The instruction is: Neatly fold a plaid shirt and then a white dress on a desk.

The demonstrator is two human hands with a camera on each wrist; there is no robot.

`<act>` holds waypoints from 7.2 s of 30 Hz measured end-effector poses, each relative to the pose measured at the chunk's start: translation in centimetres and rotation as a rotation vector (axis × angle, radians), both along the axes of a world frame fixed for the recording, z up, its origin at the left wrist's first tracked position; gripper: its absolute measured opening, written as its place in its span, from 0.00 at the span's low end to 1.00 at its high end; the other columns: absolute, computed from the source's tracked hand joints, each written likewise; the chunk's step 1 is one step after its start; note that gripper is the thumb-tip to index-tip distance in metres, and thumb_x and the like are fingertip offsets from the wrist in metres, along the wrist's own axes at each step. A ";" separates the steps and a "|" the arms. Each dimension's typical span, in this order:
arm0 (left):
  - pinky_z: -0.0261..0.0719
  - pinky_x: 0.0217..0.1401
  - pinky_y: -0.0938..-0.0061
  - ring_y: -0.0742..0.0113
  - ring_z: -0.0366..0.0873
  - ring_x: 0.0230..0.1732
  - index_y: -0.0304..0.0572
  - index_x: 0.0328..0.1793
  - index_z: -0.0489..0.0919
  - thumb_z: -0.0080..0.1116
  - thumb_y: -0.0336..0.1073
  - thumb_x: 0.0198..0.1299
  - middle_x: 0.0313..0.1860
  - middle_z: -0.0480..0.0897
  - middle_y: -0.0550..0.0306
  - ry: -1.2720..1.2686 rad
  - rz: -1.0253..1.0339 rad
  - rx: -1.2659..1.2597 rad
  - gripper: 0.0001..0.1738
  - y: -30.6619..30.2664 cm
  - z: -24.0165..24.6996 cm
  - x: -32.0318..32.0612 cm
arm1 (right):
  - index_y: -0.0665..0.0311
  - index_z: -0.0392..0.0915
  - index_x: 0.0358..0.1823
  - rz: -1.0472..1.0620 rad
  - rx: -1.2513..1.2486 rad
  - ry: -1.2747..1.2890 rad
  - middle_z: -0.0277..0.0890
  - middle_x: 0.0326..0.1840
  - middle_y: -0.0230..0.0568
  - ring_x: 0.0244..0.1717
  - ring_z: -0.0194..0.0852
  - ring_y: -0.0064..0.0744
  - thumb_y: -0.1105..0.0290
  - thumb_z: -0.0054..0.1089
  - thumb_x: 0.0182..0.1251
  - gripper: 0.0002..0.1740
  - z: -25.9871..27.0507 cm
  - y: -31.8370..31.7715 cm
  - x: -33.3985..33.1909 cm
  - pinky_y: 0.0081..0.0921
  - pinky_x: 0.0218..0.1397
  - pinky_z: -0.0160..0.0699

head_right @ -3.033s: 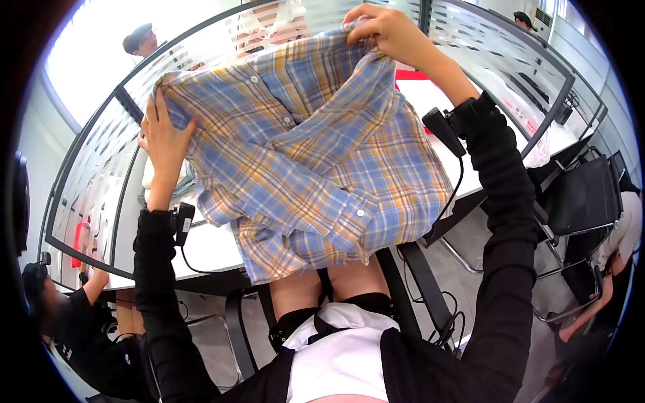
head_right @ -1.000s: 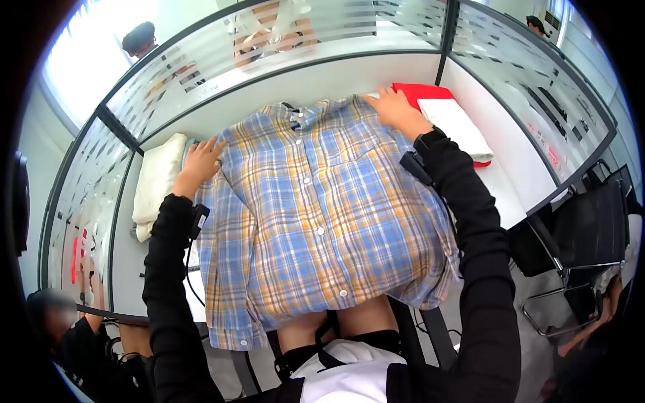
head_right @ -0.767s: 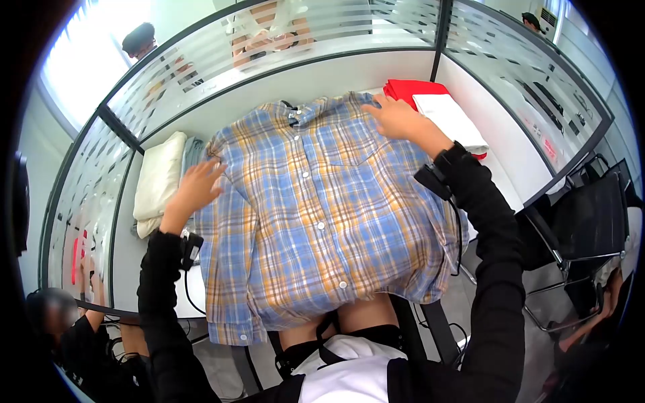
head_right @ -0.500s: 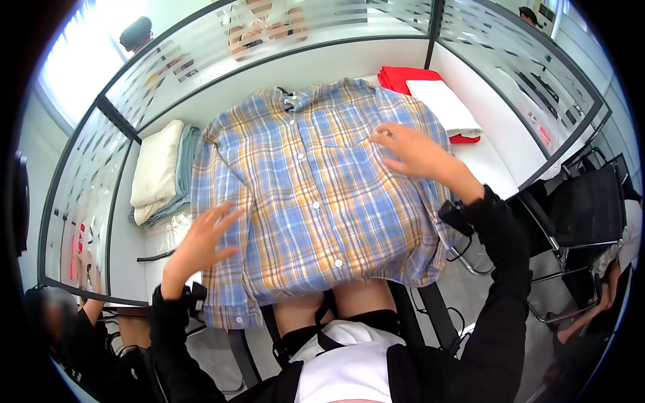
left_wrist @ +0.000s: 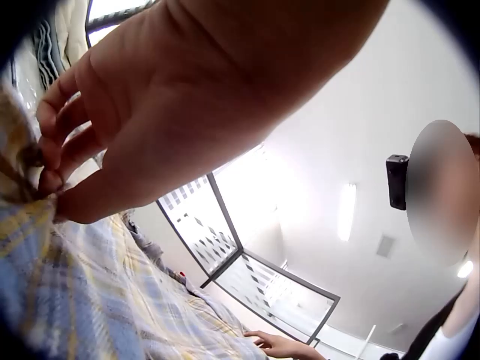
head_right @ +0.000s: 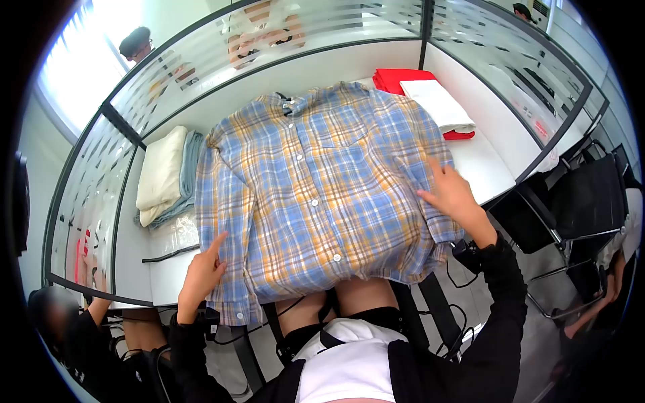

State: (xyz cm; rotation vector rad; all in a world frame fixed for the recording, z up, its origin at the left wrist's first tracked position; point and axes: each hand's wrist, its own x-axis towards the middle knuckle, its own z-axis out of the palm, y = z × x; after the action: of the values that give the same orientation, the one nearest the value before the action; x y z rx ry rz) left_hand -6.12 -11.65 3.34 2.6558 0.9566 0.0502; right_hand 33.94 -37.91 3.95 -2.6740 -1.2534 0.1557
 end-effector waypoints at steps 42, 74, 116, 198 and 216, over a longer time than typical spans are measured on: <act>0.73 0.32 0.74 0.62 0.77 0.27 0.36 0.42 0.75 0.56 0.30 0.53 0.26 0.78 0.51 -0.228 0.239 0.026 0.10 -1.8 1.7 -6.4 | 0.68 0.75 0.38 0.095 0.653 0.158 0.77 0.28 0.36 0.24 0.75 0.21 0.73 0.54 0.60 0.07 1.4 -2.1 7.8 0.17 0.29 0.73; 0.64 0.45 0.79 0.75 0.67 0.39 0.40 0.35 0.69 0.62 0.26 0.49 0.36 0.70 0.64 -0.723 0.156 -0.987 0.12 -5.3 -11.5 -7.9 | 0.61 0.68 0.39 -0.384 1.031 1.007 0.70 0.28 0.26 0.29 0.66 0.13 0.76 0.46 0.63 0.05 -10.3 -12.6 -0.9 0.14 0.30 0.62; 0.76 0.34 0.79 0.72 0.75 0.36 0.32 0.35 0.74 0.51 0.22 0.52 0.67 0.55 0.48 -0.861 0.162 -0.061 0.04 -12.0 -7.0 -7.1 | 0.69 0.74 0.35 -0.117 0.886 -0.161 0.71 0.37 0.37 0.27 0.68 0.26 0.81 0.51 0.55 0.06 -9.5 -10.9 -3.7 0.20 0.30 0.67; 0.58 0.30 0.87 0.84 0.61 0.29 0.37 0.48 0.76 0.50 0.30 0.61 0.35 0.72 0.70 -0.595 0.322 -0.620 0.10 -8.9 -9.3 -12.7 | 0.70 0.75 0.43 -0.077 0.716 0.444 0.77 0.42 0.38 0.42 0.75 0.25 0.77 0.50 0.57 0.13 -12.2 -13.5 0.6 0.20 0.47 0.71; 0.67 0.46 0.84 0.79 0.69 0.42 0.36 0.53 0.74 0.48 0.31 0.63 0.40 0.74 0.64 -0.596 0.320 -0.675 0.13 -9.1 -9.4 -12.3 | 0.70 0.74 0.45 -0.198 0.661 0.187 0.69 0.48 0.43 0.39 0.77 0.31 0.73 0.57 0.55 0.15 -13.2 -13.3 0.7 0.23 0.41 0.75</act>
State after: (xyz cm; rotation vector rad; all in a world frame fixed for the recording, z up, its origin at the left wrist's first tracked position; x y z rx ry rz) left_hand -18.42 -20.73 -6.01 1.7072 0.9537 0.4711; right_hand 34.66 -51.20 -9.24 -2.1287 -0.7929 -0.0348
